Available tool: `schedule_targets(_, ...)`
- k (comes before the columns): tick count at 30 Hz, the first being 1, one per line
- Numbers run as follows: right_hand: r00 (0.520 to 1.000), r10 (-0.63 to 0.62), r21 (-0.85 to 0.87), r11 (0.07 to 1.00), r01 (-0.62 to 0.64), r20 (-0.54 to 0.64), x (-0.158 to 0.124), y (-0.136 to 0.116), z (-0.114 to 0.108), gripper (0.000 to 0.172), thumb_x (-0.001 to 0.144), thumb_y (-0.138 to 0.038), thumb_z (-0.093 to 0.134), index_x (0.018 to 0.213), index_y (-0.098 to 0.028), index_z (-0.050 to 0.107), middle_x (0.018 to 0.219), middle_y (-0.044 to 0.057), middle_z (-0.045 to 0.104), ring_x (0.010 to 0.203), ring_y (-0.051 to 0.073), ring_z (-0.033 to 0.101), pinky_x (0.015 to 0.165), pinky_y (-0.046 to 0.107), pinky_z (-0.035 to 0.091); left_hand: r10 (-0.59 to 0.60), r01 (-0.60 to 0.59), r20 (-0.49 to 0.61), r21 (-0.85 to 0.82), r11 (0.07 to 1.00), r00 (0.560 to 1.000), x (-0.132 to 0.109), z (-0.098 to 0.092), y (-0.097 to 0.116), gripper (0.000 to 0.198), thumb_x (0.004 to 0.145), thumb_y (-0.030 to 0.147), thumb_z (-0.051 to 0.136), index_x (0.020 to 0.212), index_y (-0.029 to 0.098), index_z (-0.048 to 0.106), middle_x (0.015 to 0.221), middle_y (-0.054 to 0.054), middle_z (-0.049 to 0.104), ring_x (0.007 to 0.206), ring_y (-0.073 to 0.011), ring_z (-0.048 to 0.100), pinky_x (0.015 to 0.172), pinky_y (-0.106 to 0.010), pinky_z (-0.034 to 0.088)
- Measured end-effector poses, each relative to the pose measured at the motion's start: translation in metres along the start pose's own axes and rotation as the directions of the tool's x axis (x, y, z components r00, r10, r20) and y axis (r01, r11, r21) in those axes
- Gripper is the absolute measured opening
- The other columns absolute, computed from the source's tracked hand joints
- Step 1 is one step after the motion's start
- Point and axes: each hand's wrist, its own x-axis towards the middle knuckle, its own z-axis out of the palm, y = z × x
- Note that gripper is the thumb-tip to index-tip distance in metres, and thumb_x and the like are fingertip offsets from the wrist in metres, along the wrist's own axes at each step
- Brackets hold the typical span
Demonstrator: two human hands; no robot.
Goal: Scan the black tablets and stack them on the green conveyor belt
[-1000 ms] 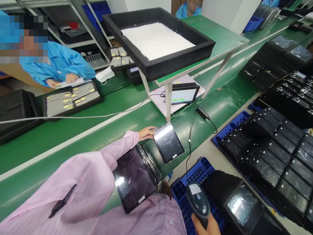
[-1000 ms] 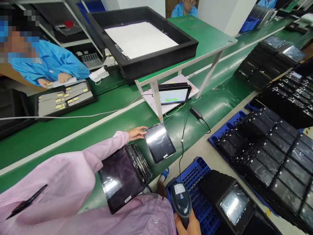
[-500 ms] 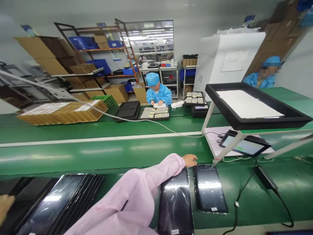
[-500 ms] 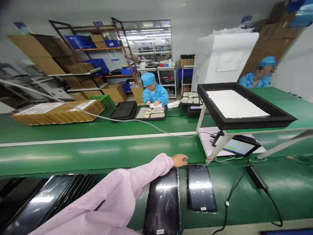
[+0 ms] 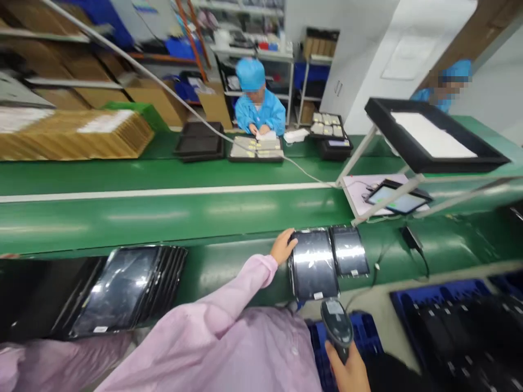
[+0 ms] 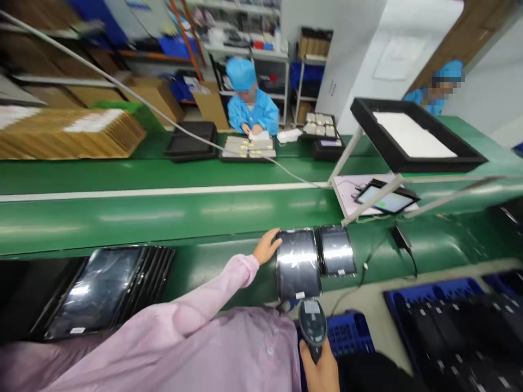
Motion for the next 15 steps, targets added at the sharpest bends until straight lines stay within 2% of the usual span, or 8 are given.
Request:
schedule_targets(2, 0.999, -0.018, 0.003, 1.000, 0.018, 0.036, -0.011, -0.004, 0.003, 0.046, 0.083, -0.059, 0.064, 0.102, -0.018, 0.070, 0.077, 0.009, 0.076, 0.078, 0.030, 0.073, 0.066, 0.035, 0.055, 0.011, -0.011, -0.021, -0.016, 1.000, 1.000, 0.002, 0.001, 0.001, 0.052, 0.098, 0.034, 0.055, 0.147, 0.016, 0.054, 0.158, -0.017, 0.050, 0.150, -0.0280, 0.042, 0.128, -0.044, 0.029)
schedule_targets(5, 1.000, -0.010, -0.003, 1.000, 0.010, 0.027, -0.019, -0.011, 0.009, 0.046, 0.087, -0.053, 0.061, 0.112, -0.015, 0.068, 0.089, 0.010, 0.077, 0.082, 0.028, 0.073, 0.072, 0.034, 0.054, 0.025, -0.025, -0.015, -0.031, 0.999, 1.000, 0.005, 0.003, -0.003, 0.053, 0.098, 0.035, 0.056, 0.147, 0.016, 0.054, 0.157, -0.017, 0.050, 0.148, -0.0306, 0.043, 0.125, -0.047, 0.033)
schedule_targets(8, 1.000, 0.003, 0.005, 1.000, -0.003, 0.008, -0.024, -0.015, 0.013, 0.041, 0.089, -0.048, 0.060, 0.111, -0.015, 0.068, 0.098, 0.012, 0.078, 0.089, 0.028, 0.073, 0.079, 0.035, 0.054, 0.020, -0.020, -0.005, -0.034, 0.999, 1.000, 0.005, 0.005, -0.006, 0.053, 0.099, 0.036, 0.055, 0.149, 0.018, 0.053, 0.158, -0.016, 0.050, 0.148, -0.0307, 0.043, 0.123, -0.047, 0.035)
schedule_targets(12, 0.999, -0.038, 0.028, 0.999, 0.038, 0.021, -0.023, -0.016, 0.016, 0.036, 0.090, -0.042, 0.060, 0.114, -0.016, 0.069, 0.113, 0.012, 0.077, 0.105, 0.027, 0.072, 0.092, 0.035, 0.052, 0.004, -0.005, -0.010, -0.029, 1.000, 1.000, 0.002, 0.005, -0.004, 0.054, 0.100, 0.036, 0.053, 0.151, 0.018, 0.051, 0.159, -0.015, 0.048, 0.148, -0.0309, 0.042, 0.122, -0.047, 0.037)
schedule_targets(15, 0.998, -0.056, 0.031, 0.998, 0.055, 0.033, -0.019, -0.017, 0.016, 0.037, 0.090, -0.040, 0.060, 0.117, -0.017, 0.070, 0.116, 0.011, 0.077, 0.109, 0.028, 0.071, 0.094, 0.034, 0.052, -0.008, 0.008, -0.005, -0.030, 1.000, 1.000, 0.002, 0.005, -0.002, 0.054, 0.100, 0.037, 0.053, 0.151, 0.020, 0.050, 0.160, -0.013, 0.047, 0.149, -0.0311, 0.041, 0.121, -0.047, 0.037)
